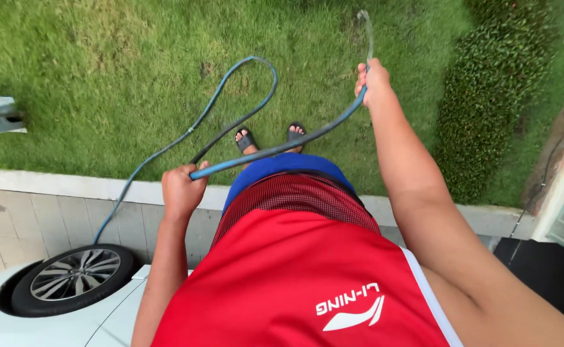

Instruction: Watering potted rose plants in a garden using a hose.

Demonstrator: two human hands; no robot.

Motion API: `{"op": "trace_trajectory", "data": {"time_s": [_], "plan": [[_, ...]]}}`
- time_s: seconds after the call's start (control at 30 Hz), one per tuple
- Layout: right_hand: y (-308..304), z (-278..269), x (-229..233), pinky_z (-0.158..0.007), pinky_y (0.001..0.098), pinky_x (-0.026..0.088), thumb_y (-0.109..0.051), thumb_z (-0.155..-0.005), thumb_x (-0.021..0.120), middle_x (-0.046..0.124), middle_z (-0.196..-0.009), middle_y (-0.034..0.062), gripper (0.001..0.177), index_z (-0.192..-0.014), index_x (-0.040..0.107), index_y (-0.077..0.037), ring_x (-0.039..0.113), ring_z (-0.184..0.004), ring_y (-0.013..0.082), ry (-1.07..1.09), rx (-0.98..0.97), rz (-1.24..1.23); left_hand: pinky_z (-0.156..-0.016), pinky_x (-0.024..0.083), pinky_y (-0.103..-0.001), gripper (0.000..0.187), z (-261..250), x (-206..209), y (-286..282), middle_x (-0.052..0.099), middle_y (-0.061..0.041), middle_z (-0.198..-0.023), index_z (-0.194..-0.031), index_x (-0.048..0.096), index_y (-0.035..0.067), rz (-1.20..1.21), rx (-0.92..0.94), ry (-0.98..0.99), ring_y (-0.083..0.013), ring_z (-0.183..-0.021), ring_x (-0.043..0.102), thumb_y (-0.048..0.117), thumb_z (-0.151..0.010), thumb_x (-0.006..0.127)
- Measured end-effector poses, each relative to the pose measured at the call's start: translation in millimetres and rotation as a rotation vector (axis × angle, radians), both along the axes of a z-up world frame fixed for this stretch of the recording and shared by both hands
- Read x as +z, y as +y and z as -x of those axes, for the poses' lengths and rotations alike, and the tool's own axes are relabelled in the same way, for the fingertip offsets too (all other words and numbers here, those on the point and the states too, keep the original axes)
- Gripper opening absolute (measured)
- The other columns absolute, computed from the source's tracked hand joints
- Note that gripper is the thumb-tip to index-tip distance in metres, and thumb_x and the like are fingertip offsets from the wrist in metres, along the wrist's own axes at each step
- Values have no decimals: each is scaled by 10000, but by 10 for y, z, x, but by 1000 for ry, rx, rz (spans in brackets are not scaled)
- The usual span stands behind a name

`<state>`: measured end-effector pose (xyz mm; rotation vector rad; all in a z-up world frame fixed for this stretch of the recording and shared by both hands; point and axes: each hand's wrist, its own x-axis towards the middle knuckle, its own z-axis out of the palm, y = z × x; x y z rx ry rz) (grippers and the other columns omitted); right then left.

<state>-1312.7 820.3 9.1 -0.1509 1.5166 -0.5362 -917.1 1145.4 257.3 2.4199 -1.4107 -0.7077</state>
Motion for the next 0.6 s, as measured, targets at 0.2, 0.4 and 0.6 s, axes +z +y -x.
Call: {"op": "trace_trajectory", "data": {"time_s": [0.2,0.4,0.6], "plan": [[-199,-196,144,-415,278,328,-435,-1034,431,410,-562,-79,406,-804,607,-150,349,-437,79,19,-3,13,-533,409,-506,506,-115,-56,21,561,-241,-624,-636,623,-13,20,8,0,-472,-595,517,359,-949,764],[-508,-188,268,-435,273,339,-414,-1044,444,444,-598,-78,371,-843,608,-149,375,-462,71,41,11,72,-535,420,-505,512,-106,-60,-59,558,-243,-594,-614,640,4,-3,-38,23,-466,-562,523,387,-932,760],[-548,-191,345,-440,262,332,-411,-1051,446,445,-602,-83,370,-850,610,-146,374,-471,60,77,27,64,-520,421,-500,517,-127,-52,-135,581,-231,-618,-609,625,-1,78,-61,45,-456,-553,536,374,-939,760]]}}
